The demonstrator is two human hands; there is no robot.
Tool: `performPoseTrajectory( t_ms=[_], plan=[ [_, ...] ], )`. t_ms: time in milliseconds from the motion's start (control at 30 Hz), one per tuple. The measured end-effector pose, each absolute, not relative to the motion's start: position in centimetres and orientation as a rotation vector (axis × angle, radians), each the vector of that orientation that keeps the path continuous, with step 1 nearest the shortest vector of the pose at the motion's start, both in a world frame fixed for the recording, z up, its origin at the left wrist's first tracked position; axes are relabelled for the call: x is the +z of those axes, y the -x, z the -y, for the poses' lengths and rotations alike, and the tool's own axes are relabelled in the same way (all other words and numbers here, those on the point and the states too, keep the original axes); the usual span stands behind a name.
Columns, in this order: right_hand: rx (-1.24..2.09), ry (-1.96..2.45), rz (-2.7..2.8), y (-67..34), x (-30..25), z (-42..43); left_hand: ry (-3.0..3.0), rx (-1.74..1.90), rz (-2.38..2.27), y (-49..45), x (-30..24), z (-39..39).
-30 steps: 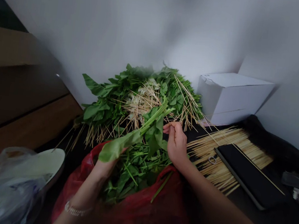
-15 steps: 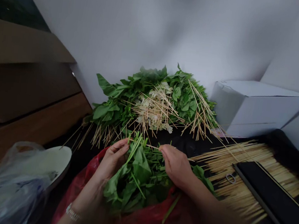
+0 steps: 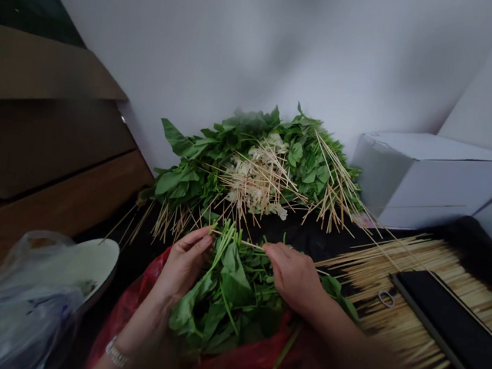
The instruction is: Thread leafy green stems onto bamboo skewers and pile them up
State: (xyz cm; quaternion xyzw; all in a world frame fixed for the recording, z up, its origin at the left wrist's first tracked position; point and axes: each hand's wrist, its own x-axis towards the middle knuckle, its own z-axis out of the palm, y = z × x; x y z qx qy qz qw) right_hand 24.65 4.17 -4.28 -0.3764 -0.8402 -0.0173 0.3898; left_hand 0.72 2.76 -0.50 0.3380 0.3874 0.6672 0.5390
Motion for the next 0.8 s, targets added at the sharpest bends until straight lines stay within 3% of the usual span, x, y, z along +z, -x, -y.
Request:
performPoseTrajectory(
  t_ms=[800],
  plan=[
    [-0.031, 0.939, 2.157, -24.65, -4.27, -3.97, -0.702, 1.597, -0.877, -0.53, 0.32, -2.77]
  ],
)
